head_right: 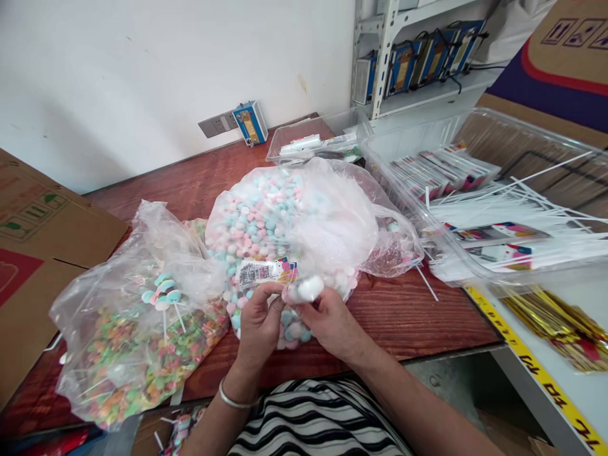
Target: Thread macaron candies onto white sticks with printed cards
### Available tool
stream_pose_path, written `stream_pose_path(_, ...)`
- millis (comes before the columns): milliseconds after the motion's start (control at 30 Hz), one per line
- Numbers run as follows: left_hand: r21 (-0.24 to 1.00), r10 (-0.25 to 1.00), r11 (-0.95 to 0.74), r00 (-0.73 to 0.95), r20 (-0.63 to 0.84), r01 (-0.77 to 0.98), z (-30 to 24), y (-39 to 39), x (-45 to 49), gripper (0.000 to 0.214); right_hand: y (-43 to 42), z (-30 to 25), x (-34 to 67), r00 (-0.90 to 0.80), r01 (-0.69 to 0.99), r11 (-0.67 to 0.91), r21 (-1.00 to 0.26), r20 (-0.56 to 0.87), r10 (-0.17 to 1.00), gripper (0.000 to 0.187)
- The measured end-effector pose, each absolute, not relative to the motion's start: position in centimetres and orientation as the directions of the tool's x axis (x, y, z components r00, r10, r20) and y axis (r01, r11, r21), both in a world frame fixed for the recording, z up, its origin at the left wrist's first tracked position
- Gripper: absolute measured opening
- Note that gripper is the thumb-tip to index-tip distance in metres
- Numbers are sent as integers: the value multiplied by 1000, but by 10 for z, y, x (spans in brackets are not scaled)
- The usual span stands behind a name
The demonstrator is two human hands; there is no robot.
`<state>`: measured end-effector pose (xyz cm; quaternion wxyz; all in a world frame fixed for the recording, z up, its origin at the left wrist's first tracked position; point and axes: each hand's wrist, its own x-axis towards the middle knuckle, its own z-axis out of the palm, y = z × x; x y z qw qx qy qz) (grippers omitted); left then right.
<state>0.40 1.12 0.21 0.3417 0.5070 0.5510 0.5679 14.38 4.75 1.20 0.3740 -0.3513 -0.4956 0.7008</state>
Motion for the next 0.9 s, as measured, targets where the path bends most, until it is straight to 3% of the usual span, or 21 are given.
stream_pose_path(133,968,965,-247,-85,249,35,5,12,-9,17,42,13,147,-684,-309,-521,-796,-195,703,33)
stream_pose_path(233,943,948,-314,84,307,108,22,9,-18,25,44,16,152,-783,-220,-495,-841,-150,603,33)
stream_pose_path(333,846,929,-368,177,324,386,48,-1,-24,28,50,25,157,-727,-44,-103,-994,-38,686,22)
stream_pose_path(433,783,941,-314,69,331,537,67,-17,-21,31,56,38,160,-547,175,347,-921,202,812,11)
stream_pose_path(500,879,979,-192,25,201,436,68,-24,-16,29,56,47,161,-474,235,557,-796,406,781,7)
stream_pose_path(600,998,998,66,15,-67,8,58,-24,-13,36,52,51,161,-586,158,779,-607,577,569,15)
stream_pose_path(667,963,997,54,-46,-68,-263,53,-22,-17,45,49,46,158,-676,70,831,-551,586,446,19)
stream_pose_path(700,955,996,-2,-88,-25,-297,52,-22,-20,49,48,42,156,-687,62,826,-561,576,443,18)
stream_pose_path(733,966,993,-61,-114,33,-252,52,-23,-23,53,49,38,155,-678,79,801,-593,557,479,14)
stream_pose_path(800,988,984,-154,-90,154,3,53,-28,-27,58,52,30,152,-628,154,710,-687,487,607,6)
stream_pose_path(900,880,967,-214,-33,251,424,50,-35,-27,50,60,25,150,-598,183,548,-816,350,721,8)
